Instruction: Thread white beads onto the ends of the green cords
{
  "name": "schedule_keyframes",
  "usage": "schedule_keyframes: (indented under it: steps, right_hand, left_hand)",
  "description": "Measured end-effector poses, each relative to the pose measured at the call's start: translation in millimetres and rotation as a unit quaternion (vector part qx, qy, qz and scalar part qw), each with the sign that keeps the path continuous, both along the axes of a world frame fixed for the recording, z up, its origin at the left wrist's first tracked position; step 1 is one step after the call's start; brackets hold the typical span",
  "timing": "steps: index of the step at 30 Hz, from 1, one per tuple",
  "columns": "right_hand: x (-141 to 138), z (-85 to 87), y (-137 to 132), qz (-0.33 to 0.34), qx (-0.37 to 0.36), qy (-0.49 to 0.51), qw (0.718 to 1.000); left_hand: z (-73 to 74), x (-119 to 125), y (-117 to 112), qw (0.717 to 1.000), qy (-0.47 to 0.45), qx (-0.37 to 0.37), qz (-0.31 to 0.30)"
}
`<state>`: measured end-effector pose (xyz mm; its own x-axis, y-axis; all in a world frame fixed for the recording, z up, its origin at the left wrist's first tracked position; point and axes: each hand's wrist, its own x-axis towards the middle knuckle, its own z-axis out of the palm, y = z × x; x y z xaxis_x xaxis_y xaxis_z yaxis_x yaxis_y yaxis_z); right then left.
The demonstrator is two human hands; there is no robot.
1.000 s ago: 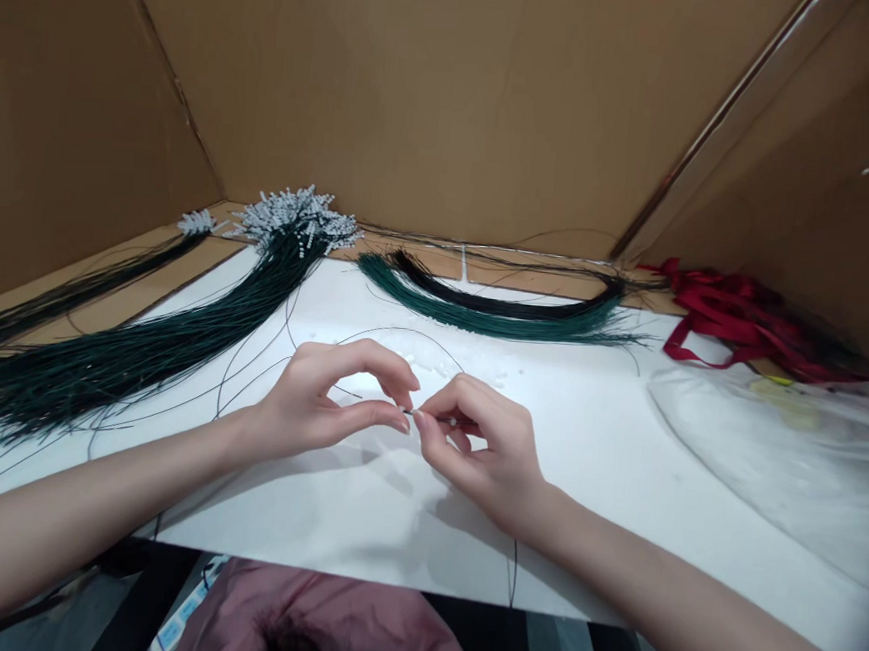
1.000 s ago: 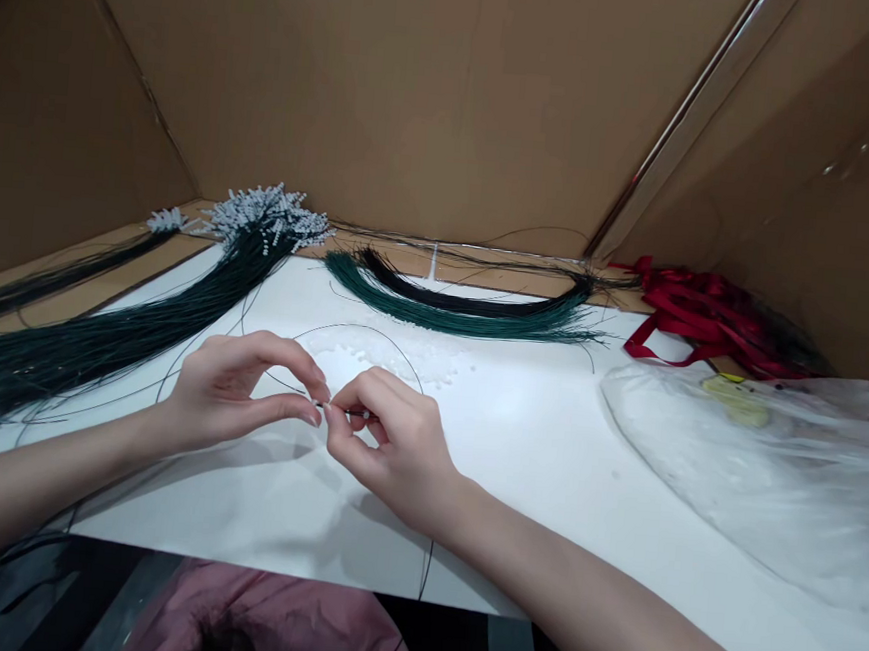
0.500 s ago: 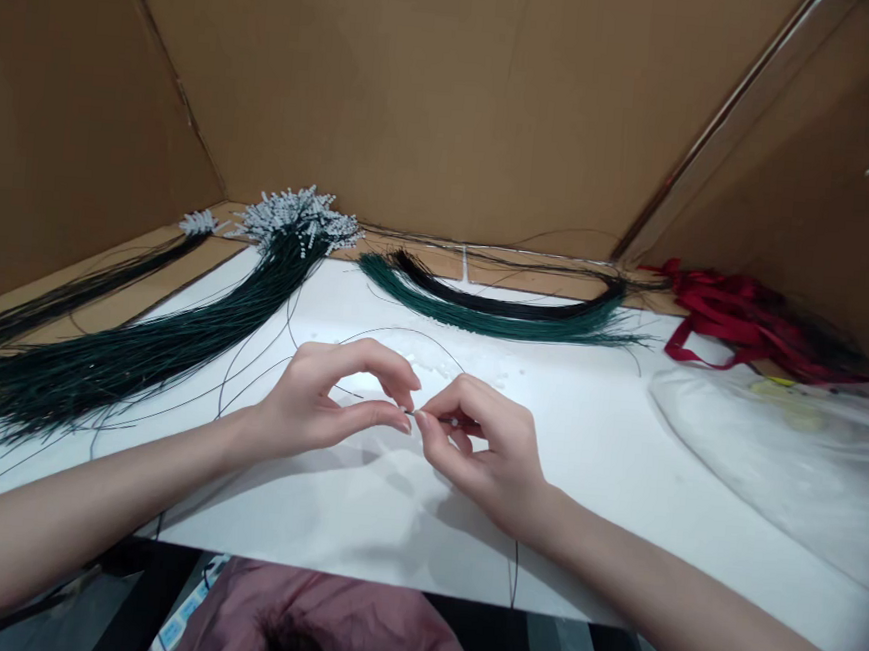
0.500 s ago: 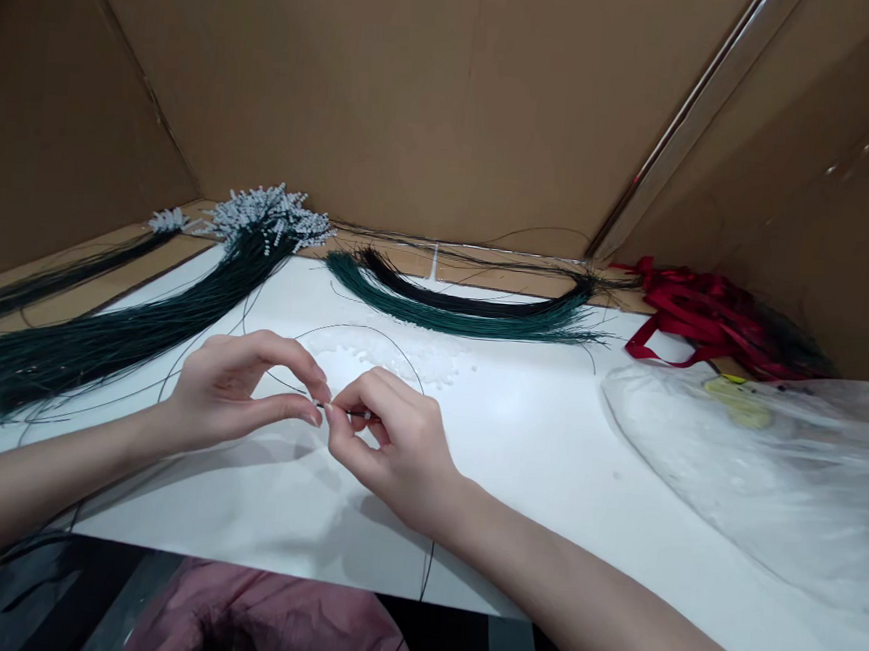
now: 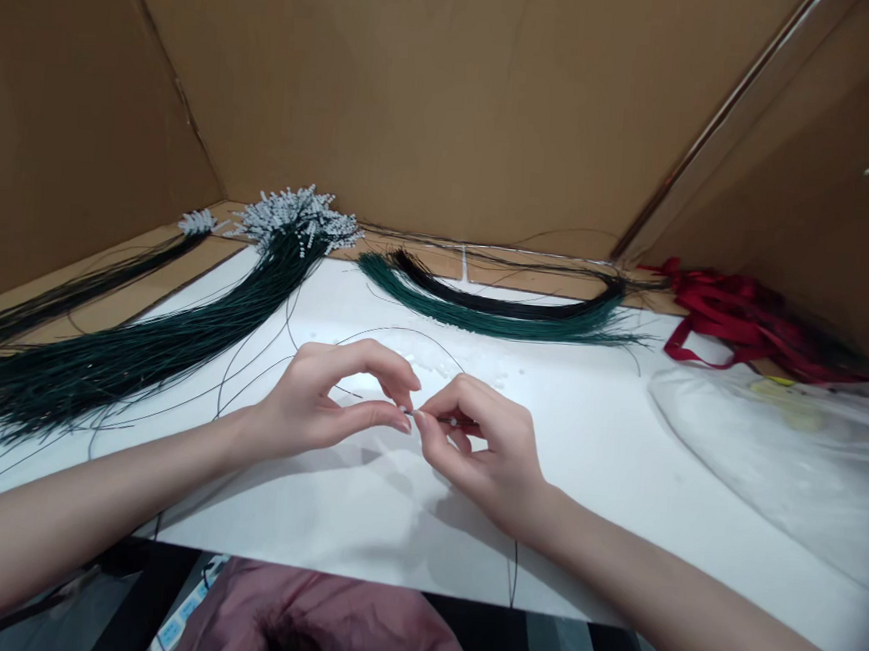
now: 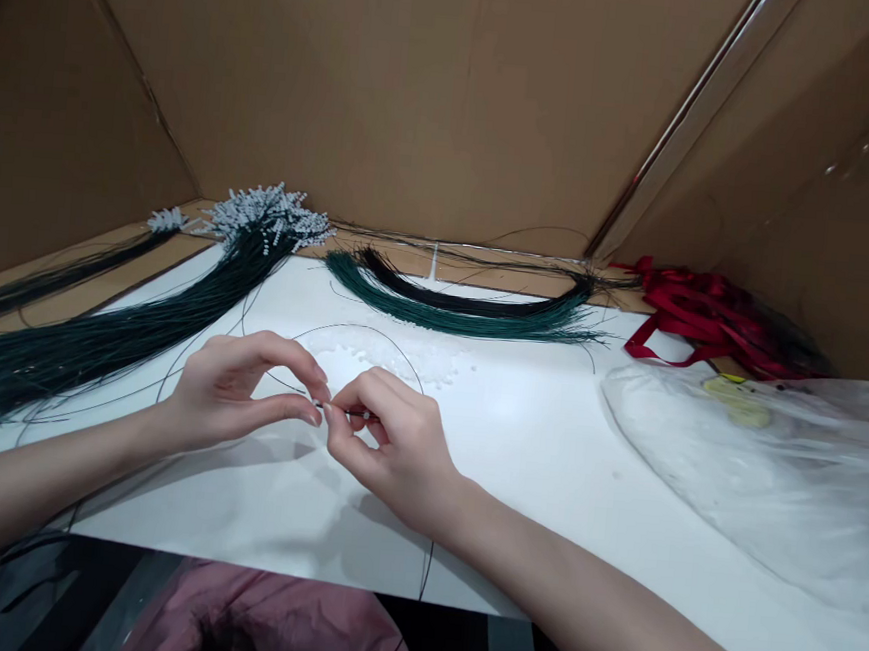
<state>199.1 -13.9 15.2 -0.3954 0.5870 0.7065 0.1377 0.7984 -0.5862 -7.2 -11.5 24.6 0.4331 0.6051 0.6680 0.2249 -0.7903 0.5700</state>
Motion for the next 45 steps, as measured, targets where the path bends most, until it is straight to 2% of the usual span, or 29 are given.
schedule_keyframes:
  steps: [36, 45]
  right_hand:
    - [0.2, -2.4, 1.0, 0.008, -0.002, -0.003, 1.000]
    - [-0.3, -4.4, 1.8, 0.005, -0.026, -0.011, 1.000]
  left_hand:
    - [-0.4, 1.6, 0.9, 1.000, 0.008, 0.028, 0.000]
    - [-2.8, 0.1, 0.5, 1.000, 0.010, 0.022, -0.006]
